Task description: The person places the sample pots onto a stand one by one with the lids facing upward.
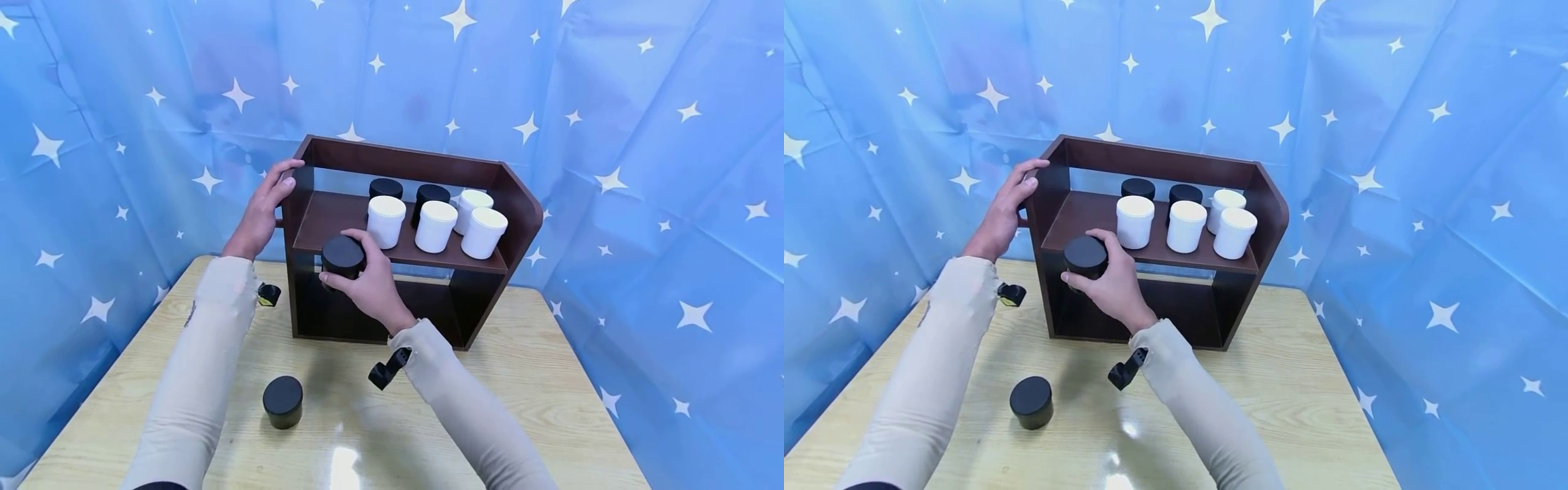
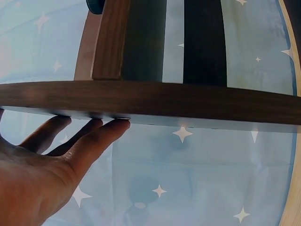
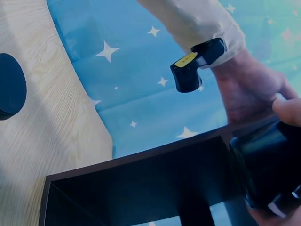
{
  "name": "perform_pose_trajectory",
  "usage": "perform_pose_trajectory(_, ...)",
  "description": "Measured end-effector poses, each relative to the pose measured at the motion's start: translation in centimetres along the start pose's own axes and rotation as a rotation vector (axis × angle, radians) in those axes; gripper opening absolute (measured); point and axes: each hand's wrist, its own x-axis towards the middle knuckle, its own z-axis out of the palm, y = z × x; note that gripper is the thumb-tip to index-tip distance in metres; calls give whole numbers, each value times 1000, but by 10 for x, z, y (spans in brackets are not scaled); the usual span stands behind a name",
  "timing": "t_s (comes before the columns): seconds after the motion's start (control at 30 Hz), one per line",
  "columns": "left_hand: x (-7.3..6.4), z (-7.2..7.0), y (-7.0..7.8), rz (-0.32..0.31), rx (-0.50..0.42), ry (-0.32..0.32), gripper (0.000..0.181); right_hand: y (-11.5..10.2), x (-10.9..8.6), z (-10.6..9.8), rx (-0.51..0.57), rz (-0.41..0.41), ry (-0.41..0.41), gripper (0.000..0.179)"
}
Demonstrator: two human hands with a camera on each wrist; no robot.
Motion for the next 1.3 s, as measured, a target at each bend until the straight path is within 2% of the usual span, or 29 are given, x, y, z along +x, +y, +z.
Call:
perform_pose_trajectory(0.17, 2, 1, -1, 3, -2, 4, 43, -3, 5, -1, -18, -1, 18, 69)
perform_pose_trajectory(0.43, -3, 3, 8, -7, 2, 6, 44, -13, 15, -4, -43, -34, 24, 68)
perform_pose_trajectory(0.77, 5, -1, -6, -1, 2, 7, 44, -18, 35, -3, -115, 15, 55, 68)
perform_pose_trajectory(0.9, 1, 1, 2, 6, -7, 4, 43, -16, 40, -2, -123, 28, 63, 70)
perform_pose_trajectory(1.03, 2, 3, 2, 3, -11, 0, 43, -14, 45, -1, -175, 44, 73, 71)
perform_pose_trajectory(1.1, 5, 2, -4, 0, -12, -1, 42, -14, 50, 1, -202, 51, 75, 71)
perform_pose_trajectory(1.3, -1, 1, 1, 0, -16, 1, 44, -15, 61, 5, -229, 69, 81, 70)
